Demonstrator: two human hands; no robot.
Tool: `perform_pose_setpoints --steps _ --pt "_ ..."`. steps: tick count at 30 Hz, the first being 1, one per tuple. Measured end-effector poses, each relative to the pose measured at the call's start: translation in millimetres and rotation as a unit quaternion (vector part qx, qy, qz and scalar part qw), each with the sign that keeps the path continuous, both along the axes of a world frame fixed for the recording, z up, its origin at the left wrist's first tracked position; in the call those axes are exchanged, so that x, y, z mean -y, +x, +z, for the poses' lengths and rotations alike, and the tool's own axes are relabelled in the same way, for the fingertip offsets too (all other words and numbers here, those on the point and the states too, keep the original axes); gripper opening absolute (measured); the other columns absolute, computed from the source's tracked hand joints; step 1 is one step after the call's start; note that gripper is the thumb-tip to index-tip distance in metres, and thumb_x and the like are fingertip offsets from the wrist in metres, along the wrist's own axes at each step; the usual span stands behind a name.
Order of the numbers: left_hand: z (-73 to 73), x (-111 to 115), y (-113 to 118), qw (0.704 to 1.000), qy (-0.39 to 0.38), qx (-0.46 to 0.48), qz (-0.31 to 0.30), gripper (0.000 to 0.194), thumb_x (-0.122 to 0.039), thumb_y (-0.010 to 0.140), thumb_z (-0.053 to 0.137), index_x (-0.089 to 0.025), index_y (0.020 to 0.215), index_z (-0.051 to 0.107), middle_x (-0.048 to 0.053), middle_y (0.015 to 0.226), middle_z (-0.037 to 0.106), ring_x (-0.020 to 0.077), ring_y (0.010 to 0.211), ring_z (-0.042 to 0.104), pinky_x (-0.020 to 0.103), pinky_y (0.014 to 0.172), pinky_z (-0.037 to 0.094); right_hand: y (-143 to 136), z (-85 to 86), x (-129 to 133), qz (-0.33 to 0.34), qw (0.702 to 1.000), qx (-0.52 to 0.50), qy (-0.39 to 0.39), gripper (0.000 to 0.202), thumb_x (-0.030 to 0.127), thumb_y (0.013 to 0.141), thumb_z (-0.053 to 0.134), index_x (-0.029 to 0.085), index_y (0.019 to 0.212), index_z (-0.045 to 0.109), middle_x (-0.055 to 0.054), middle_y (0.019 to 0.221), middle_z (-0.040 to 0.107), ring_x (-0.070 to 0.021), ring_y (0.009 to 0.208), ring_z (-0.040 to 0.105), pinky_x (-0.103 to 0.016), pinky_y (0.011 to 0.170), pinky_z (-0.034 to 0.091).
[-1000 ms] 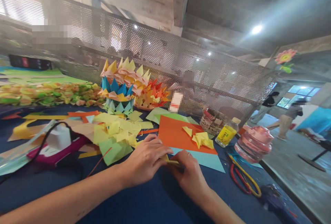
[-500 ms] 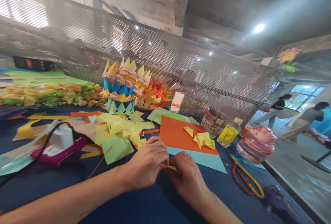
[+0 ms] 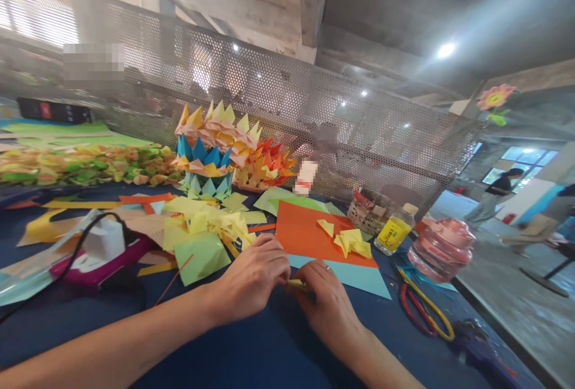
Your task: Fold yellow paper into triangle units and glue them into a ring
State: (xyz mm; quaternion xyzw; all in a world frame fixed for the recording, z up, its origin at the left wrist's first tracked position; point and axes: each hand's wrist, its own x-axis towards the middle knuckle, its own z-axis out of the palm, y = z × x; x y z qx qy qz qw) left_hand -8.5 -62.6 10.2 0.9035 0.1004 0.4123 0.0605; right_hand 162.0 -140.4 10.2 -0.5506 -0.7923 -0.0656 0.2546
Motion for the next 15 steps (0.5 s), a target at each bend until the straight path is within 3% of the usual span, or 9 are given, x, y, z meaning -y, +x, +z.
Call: perform_pose_setpoints --steps 5,15 --pt "1.7 0.1 0.5 1.000 -0.011 -0.007 -0.003 0.020 -0.007 0.084 0.042 -0.016 0.069 0.051 0.001 0.065 0.055 0.0149 0.068 0.049 0.033 0.076 0.037 -0.2 -1.1 0.2 0.003 1.000 -0.006 0.000 0.012 0.009 0.081 0.059 0.018 0.075 0.055 -0.003 0.077 0.060 -0.0180 0.075 0.052 -0.029 0.068 0.039" --pt "-3.0 0.2 -0.6 0.997 -0.067 -0.007 0.021 0.016 -0.008 0.087 0.042 -0.018 0.078 0.051 0.000 0.070 0.058 0.0152 0.070 0.052 0.031 0.076 0.038 -0.1 -1.5 -1.6 -0.019 0.998 -0.065 -0.013 0.009 0.012 0.081 0.062 0.019 0.076 0.059 -0.003 0.076 0.063 -0.0172 0.073 0.055 -0.027 0.067 0.040"
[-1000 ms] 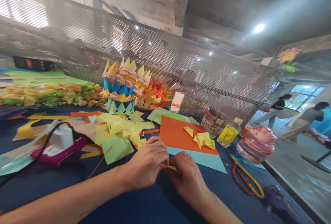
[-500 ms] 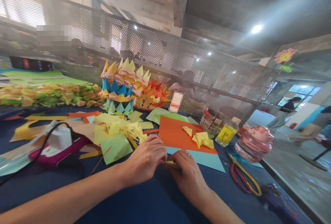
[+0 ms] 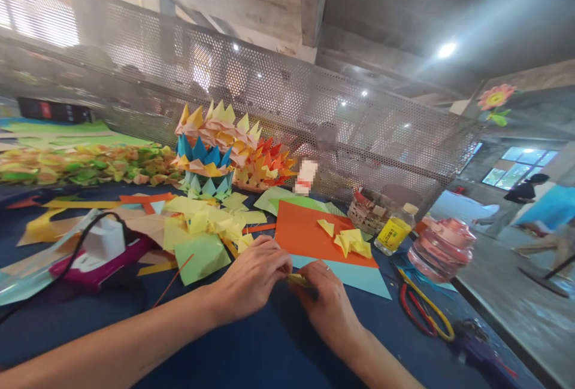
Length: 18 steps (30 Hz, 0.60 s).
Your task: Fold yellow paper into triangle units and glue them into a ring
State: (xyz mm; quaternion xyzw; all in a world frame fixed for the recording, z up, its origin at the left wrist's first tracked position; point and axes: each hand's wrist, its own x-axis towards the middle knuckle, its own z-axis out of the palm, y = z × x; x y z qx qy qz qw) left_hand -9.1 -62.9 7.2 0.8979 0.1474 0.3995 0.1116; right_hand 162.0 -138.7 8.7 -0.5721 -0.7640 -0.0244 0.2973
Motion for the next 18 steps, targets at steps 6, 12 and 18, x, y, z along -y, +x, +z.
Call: perform_pose_setpoints --steps 6,12,18 --pt "-0.1 1.3 -0.6 1.000 -0.007 -0.016 -0.020 0.013 -0.011 0.089 0.043 -0.020 0.094 0.052 0.001 0.083 0.063 0.0162 0.078 0.057 0.030 0.077 0.039 0.8 -2.3 -0.6 -0.033 0.996 -0.070 -0.035 0.013 0.022 0.080 0.062 0.018 0.069 0.057 0.000 0.069 0.060 -0.0143 0.063 0.053 -0.024 0.057 0.039" --pt "-2.3 -4.2 -1.0 1.000 -0.006 -0.005 -0.028 0.018 -0.010 0.088 0.045 -0.021 0.097 0.056 0.002 0.085 0.068 0.0160 0.079 0.060 0.031 0.077 0.040 0.6 -4.6 -1.3 -0.037 0.990 -0.106 -0.083 0.012 0.020 0.074 0.064 0.019 0.086 0.061 -0.002 0.081 0.065 -0.0162 0.071 0.057 -0.027 0.064 0.044" --pt "1.2 -11.1 -4.2 1.000 -0.025 -0.007 0.016 0.015 -0.008 0.086 0.044 -0.020 0.092 0.052 0.001 0.082 0.065 0.0163 0.076 0.059 0.031 0.076 0.041 3.1 0.4 0.7 -0.030 0.987 -0.129 -0.092 0.051 0.012 0.070 0.063 0.019 0.117 0.048 -0.008 0.108 0.060 -0.0213 0.097 0.056 -0.036 0.083 0.046"
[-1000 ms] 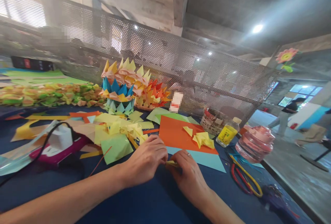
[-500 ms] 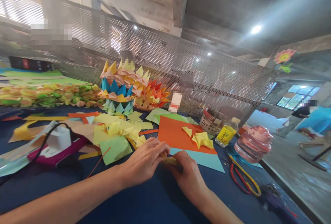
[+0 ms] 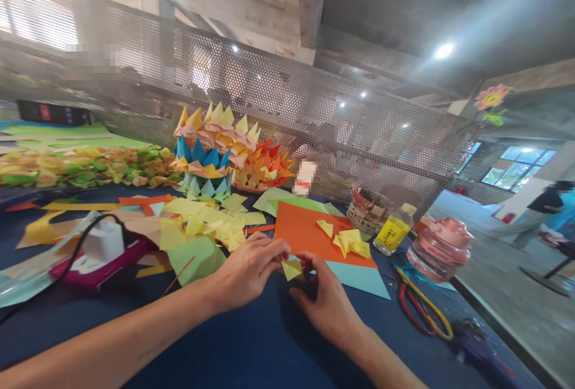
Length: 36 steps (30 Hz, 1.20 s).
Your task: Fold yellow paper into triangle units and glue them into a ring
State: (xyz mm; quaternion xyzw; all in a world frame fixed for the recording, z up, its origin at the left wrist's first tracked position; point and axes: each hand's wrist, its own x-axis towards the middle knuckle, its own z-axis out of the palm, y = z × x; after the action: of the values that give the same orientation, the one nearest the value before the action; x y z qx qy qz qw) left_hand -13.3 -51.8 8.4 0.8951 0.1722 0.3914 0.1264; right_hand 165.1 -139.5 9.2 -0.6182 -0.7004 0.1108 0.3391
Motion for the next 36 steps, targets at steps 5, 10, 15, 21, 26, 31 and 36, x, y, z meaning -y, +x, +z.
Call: perform_pose_setpoints --steps 5,10,15,21,26,31,36 --pt "3.5 -1.8 -1.9 1.000 0.014 0.007 -0.013 0.019 -0.007 0.087 0.043 -0.019 0.094 0.055 0.001 0.084 0.066 0.0163 0.078 0.060 0.033 0.079 0.039 0.4 10.3 2.8 0.039 0.997 -0.070 0.013 0.025 0.030 0.088 0.050 0.020 0.111 0.049 -0.006 0.102 0.061 -0.0180 0.094 0.057 -0.032 0.080 0.046" --pt "5.0 -2.4 -2.3 0.998 0.027 0.011 -0.047 0.029 -0.007 0.089 0.039 -0.022 0.104 0.059 0.001 0.084 0.066 0.0154 0.078 0.060 0.033 0.080 0.037 1.1 12.0 -0.5 0.001 0.994 -0.101 0.045 0.016 0.035 0.091 0.046 0.019 0.090 0.050 -0.003 0.087 0.059 -0.0154 0.078 0.056 -0.028 0.070 0.046" --pt "0.5 -4.2 -1.0 0.999 0.030 0.021 -0.037 0.025 -0.007 0.088 0.042 -0.020 0.096 0.061 0.001 0.082 0.066 0.0156 0.078 0.059 0.034 0.081 0.037 1.0 7.8 -2.7 0.012 0.994 -0.063 0.088 0.014 0.033 0.089 0.050 0.019 0.090 0.051 -0.005 0.088 0.058 -0.0171 0.081 0.056 -0.030 0.072 0.046" --pt "0.3 1.1 -1.3 0.999 0.025 0.033 -0.023 0.018 -0.007 0.084 0.046 -0.018 0.089 0.060 0.001 0.080 0.065 0.0163 0.077 0.058 0.034 0.080 0.038 -0.3 5.9 -3.7 0.035 0.994 -0.028 0.101 0.005 0.024 0.086 0.055 0.020 0.089 0.056 -0.005 0.092 0.058 -0.0177 0.085 0.056 -0.028 0.070 0.045" --pt "4.0 4.1 -0.7 0.999 0.017 0.029 -0.037 0.008 -0.016 0.082 0.058 -0.018 0.088 0.061 0.001 0.079 0.065 0.0162 0.076 0.058 0.033 0.077 0.037 -0.9 7.0 -2.3 0.038 0.993 -0.025 0.112 0.004 0.016 0.085 0.055 0.020 0.083 0.056 -0.004 0.089 0.058 -0.0166 0.083 0.056 -0.027 0.069 0.045" --pt "3.9 0.3 1.1 0.998 0.031 0.019 -0.048 0.007 -0.021 0.088 0.057 -0.021 0.086 0.064 -0.001 0.078 0.066 0.0146 0.077 0.059 0.031 0.076 0.035 -3.1 7.7 -0.6 0.045 0.991 -0.007 0.128 0.008 0.012 0.083 0.056 0.020 0.082 0.058 -0.003 0.089 0.058 -0.0159 0.083 0.057 -0.028 0.074 0.047" --pt "3.4 -2.2 -1.1 0.998 0.053 0.022 -0.037 0.013 -0.015 0.088 0.053 -0.018 0.078 0.062 -0.001 0.074 0.064 0.0140 0.073 0.057 0.032 0.078 0.034 -0.3 23.2 5.5 0.047 0.990 0.052 0.119 0.012 0.021 0.085 0.057 0.021 0.096 0.057 -0.006 0.098 0.059 -0.0181 0.093 0.058 -0.029 0.079 0.049"
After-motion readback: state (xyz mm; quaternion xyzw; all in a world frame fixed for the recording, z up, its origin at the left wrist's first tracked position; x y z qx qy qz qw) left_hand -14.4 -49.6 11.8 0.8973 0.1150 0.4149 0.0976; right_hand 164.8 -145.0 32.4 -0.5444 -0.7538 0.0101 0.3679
